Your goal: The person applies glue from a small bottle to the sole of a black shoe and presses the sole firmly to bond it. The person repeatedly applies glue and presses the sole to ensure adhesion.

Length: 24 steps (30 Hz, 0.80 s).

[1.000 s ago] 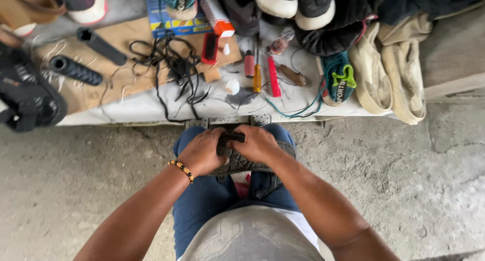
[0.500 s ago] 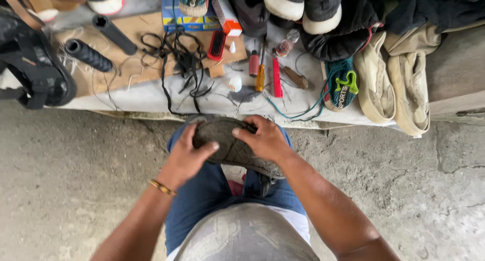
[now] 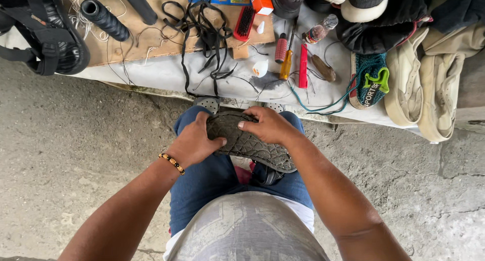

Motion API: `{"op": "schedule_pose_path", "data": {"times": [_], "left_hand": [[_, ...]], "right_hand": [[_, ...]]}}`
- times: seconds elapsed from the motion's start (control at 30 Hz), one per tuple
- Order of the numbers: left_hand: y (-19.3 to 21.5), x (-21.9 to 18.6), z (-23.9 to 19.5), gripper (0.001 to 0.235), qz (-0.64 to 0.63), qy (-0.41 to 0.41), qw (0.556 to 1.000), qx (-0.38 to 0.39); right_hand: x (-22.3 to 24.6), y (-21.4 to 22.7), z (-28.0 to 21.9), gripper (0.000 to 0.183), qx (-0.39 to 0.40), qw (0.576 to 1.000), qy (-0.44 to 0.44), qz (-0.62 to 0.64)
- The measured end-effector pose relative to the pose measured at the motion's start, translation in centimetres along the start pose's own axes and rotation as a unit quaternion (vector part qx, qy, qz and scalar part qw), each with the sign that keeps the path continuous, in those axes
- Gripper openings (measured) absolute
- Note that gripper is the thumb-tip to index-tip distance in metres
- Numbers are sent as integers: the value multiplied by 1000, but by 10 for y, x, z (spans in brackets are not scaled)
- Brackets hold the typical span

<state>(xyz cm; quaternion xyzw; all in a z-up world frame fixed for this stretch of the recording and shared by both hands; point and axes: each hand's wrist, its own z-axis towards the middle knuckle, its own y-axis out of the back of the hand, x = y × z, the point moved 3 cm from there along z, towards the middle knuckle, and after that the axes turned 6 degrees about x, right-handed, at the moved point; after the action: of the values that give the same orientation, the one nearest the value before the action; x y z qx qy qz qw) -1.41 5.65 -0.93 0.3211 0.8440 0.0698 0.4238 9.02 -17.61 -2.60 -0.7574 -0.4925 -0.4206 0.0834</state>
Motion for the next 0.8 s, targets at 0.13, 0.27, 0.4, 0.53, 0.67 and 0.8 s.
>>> {"op": "schedule_pose_path", "data": {"times": [0.13,0.27,0.4,0.53,0.67,0.8], "left_hand": [[11,-5,3,95,-33,-13,999,31],[-2,4,12,106,21,-4,1000,6],[-17,9,20,101,64,20,997,-28],[-21,5,19,96,74,27,996,-35],[-15,-2,12,97,60,31,997,-25],[-14,-2,18,100,67,42,997,-15]], "right_hand": [[2,-5,-4,56,-13,999,25,17],[-5,-6,-2,53,-36,998,47,15],[1,3,-11,63,-13,999,15,32],[11,-7,-23,73,-23,998,0,-65],[11,-12,-20,70,-53,991,-43,-111],[21,-9,-24,67,-29,992,-40,-116]]}}
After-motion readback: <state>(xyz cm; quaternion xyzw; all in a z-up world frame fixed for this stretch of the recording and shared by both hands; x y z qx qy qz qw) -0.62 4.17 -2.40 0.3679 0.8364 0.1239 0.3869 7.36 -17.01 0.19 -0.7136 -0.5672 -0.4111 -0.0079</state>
